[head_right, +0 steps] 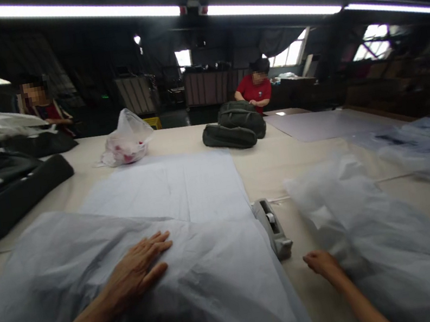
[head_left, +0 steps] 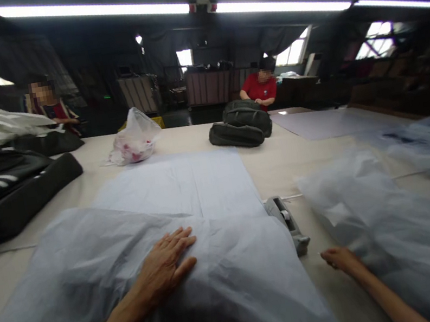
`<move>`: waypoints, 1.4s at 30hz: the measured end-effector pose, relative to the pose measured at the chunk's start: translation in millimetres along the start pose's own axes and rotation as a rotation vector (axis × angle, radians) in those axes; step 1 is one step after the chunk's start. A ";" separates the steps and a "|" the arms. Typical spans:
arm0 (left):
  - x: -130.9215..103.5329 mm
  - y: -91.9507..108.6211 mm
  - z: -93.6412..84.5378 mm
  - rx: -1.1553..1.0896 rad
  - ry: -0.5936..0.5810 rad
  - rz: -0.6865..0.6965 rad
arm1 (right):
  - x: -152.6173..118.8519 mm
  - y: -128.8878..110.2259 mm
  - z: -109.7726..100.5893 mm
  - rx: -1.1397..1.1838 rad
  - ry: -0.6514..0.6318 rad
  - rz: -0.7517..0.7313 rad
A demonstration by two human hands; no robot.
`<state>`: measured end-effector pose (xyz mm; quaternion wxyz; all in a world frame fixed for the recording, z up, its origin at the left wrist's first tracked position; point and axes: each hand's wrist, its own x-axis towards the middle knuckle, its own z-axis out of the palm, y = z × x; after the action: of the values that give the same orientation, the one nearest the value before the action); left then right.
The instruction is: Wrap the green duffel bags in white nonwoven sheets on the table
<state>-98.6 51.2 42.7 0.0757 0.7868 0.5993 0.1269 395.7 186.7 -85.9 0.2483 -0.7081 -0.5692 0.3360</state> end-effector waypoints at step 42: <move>-7.8 0.3 3.5 0.253 0.186 0.180 | -3.1 -411.3 185.1 -0.961 -1.464 -0.920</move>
<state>-99.3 43.7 38.7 -0.0915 0.8253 0.5422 0.1289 -8.1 272.1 96.2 -0.3725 -0.0608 -0.8778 0.2950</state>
